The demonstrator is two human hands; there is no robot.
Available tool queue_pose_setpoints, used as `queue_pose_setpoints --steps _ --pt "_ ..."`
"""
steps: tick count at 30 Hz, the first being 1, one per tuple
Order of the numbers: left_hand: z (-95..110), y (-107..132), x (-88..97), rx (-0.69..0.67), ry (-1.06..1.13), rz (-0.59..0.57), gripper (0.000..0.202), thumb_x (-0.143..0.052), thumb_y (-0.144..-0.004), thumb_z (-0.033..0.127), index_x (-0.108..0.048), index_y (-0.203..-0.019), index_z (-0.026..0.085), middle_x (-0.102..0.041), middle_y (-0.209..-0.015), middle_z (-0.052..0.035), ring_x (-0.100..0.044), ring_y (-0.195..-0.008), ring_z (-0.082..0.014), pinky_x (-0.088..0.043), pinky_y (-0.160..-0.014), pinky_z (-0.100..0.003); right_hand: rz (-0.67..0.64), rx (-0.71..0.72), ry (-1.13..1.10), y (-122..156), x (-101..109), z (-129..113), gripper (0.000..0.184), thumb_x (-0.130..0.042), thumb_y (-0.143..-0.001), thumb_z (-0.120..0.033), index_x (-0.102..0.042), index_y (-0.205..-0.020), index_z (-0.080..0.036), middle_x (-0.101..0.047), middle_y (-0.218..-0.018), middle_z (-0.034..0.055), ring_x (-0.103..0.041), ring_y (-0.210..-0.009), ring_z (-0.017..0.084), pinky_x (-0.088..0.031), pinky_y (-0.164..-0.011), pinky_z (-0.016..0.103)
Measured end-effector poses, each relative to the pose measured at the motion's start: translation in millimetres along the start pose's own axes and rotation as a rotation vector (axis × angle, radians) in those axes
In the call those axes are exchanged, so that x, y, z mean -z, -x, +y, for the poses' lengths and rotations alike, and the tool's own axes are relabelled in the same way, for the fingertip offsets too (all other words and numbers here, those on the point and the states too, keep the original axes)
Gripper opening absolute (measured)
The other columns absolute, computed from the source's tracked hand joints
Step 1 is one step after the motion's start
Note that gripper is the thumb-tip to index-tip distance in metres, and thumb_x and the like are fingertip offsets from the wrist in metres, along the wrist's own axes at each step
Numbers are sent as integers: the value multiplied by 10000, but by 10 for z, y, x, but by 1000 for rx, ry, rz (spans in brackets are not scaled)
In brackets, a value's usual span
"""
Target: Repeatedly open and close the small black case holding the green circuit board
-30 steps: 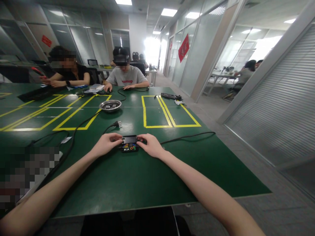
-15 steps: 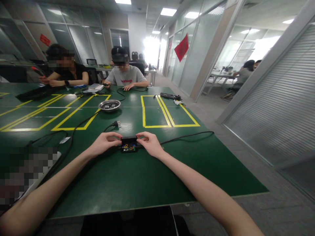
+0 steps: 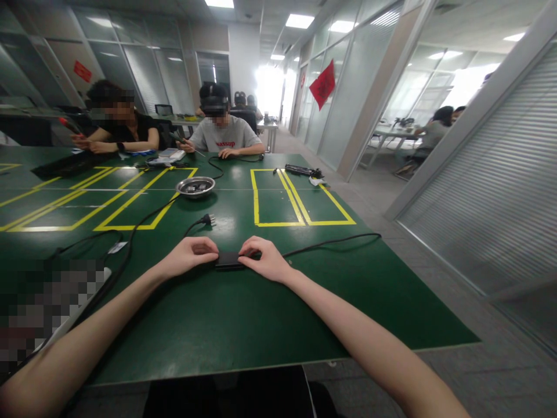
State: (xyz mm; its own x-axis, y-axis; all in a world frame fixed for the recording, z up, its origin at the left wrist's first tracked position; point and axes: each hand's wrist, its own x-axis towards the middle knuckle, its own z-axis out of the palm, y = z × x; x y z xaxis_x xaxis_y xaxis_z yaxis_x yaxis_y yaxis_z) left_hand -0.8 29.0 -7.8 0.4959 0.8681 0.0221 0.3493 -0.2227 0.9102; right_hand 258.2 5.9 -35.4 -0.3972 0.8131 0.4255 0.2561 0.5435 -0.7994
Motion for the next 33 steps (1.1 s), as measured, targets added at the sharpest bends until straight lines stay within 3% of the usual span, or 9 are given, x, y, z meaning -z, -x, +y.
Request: queue_pose_setpoints --steps 7,10,14,20,27,30,33 --pt "33 32 -72 -142 -349 -8 306 -631 -881 428 -745 -1013 177 -747 -915 -58 -678 -822 -203 -527 -732 -301 -49 33 310 22 -4 3 186 -754 -884 -316 -740 -1024 -194 -725 -1037 90 -667 -989 238 -540 -928 416" --pt "76 54 -181 -199 -634 53 330 -571 -939 479 -734 -961 192 -701 -933 -69 -654 -849 -225 -494 -740 -315 -96 13 345 30 4 -1 173 -757 -886 -309 -722 -1004 -187 -726 -1015 86 -660 -969 235 -534 -903 400" --pt "131 41 -316 -149 -843 65 412 -555 -944 592 -669 -875 202 -697 -866 -65 -647 -816 -246 -437 -677 -305 -134 12 313 51 22 -38 243 -770 -866 -292 -675 -1062 -184 -711 -1014 67 -660 -932 215 -533 -846 357" --pt "143 27 -363 -93 -816 77 543 -538 -941 656 -582 -641 205 -645 -669 -33 -604 -649 -210 -298 -560 -284 -148 71 343 77 17 -122 272 -764 -853 -299 -655 -1082 -200 -699 -1032 70 -658 -946 225 -533 -839 358" --pt "118 55 -360 -293 -855 81 483 -599 -930 645 -600 -727 207 -641 -747 -34 -600 -735 -207 -377 -651 -293 -166 -16 301 81 13 -119 210 -771 -846 -256 -686 -1028 -194 -686 -907 28 -627 -802 183 -507 -738 312" --pt "110 45 -364 -290 -854 70 468 -560 -961 628 -625 -768 206 -651 -776 -40 -607 -754 -210 -400 -681 -294 -149 -30 304 81 28 -126 195 -775 -839 -267 -695 -1002 -196 -670 -861 14 -607 -764 175 -490 -706 301" --pt "105 43 -374 -250 -842 65 469 -537 -986 598 -634 -757 199 -651 -748 -39 -608 -727 -205 -383 -658 -293 -160 12 313 82 36 -133 234 -740 -870 -282 -696 -1083 -199 -709 -953 47 -649 -843 202 -521 -770 330"
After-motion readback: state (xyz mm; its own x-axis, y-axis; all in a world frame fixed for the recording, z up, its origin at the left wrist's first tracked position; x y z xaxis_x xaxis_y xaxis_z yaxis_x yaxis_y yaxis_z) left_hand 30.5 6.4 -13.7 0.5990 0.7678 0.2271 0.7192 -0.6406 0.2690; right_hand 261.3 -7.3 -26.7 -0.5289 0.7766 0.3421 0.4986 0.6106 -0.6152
